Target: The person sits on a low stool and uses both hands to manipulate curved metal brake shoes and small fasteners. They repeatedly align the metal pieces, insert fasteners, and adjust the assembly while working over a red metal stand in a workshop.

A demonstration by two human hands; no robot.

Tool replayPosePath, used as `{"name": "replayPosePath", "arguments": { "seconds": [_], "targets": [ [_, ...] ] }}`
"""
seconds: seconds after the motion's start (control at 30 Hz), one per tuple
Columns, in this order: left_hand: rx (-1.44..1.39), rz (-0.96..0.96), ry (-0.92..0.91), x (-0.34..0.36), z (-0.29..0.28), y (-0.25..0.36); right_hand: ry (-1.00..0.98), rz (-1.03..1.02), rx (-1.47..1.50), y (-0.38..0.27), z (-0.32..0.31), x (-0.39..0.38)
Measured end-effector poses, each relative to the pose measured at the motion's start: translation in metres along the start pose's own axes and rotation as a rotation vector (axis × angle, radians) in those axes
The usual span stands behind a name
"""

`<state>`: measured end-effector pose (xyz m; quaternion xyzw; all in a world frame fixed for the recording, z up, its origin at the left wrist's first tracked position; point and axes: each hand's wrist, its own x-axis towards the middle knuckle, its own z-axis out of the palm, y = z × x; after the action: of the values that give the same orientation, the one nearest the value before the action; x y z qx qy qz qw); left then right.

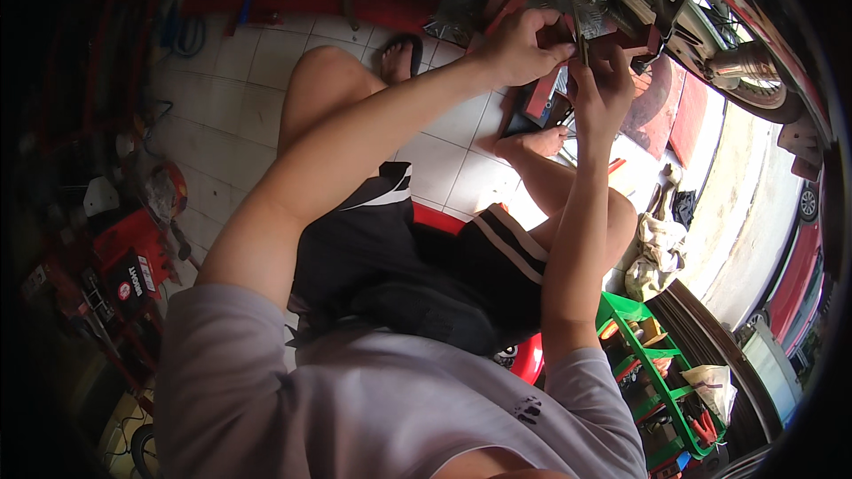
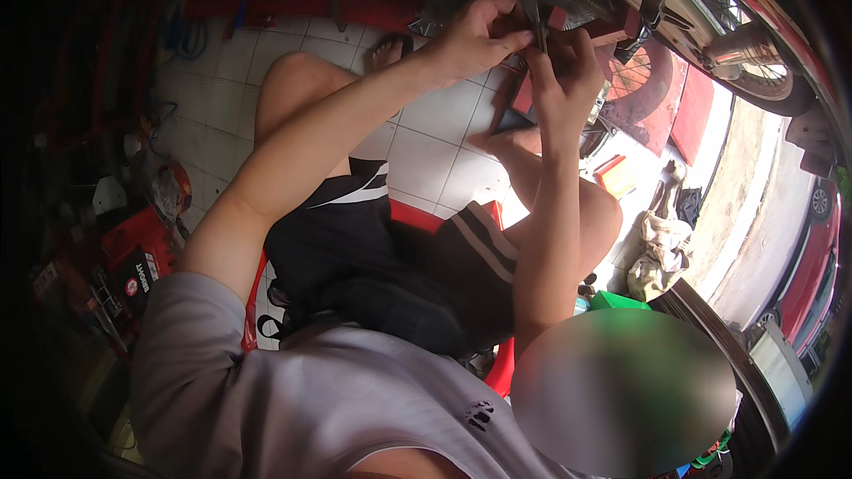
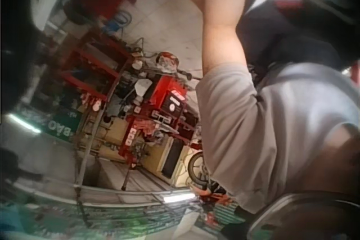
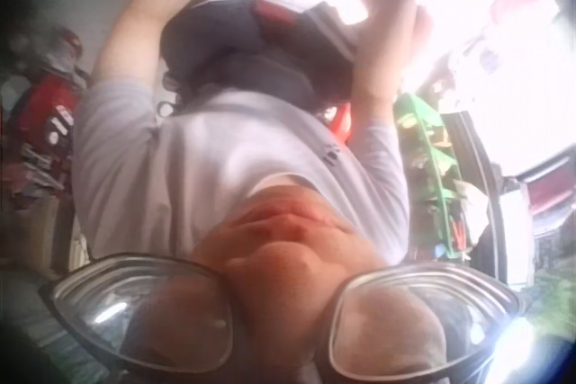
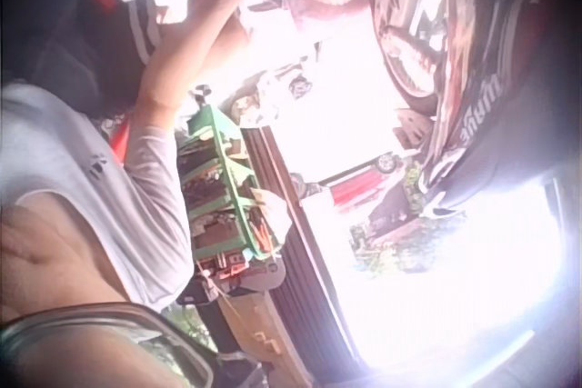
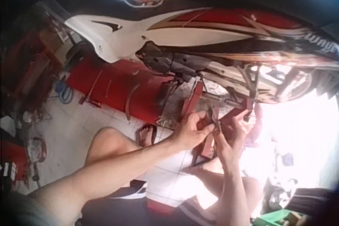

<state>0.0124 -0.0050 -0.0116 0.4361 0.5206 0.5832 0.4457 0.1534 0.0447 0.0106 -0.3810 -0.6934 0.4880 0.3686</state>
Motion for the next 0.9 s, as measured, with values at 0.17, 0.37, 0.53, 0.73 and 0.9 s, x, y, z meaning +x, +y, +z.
{"name": "replayPosePath", "arguments": {
  "seconds": [0.17, 0.37, 0.53, 0.73, 0.9],
  "targets": [
    [0.183, 0.190, 0.072, -0.002, 0.000, 0.005, -0.010, 0.010, 0.121, 0.003, 0.004, -0.003],
    [0.271, 0.313, 0.076, 0.004, 0.000, 0.009, 0.022, 0.061, 0.245, -0.004, 0.011, 0.001],
    [0.409, 0.360, 0.085, 0.007, -0.005, 0.011, -0.015, 0.148, 0.272, 0.002, 0.006, 0.003],
    [0.566, 0.324, 0.040, 0.013, -0.012, -0.006, 0.050, 0.392, 0.320, 0.018, 0.002, 0.007],
    [0.756, -0.049, -0.258, 0.001, -0.017, -0.010, 0.026, 0.432, 0.413, 0.028, -0.002, 0.010]
  ]
}}
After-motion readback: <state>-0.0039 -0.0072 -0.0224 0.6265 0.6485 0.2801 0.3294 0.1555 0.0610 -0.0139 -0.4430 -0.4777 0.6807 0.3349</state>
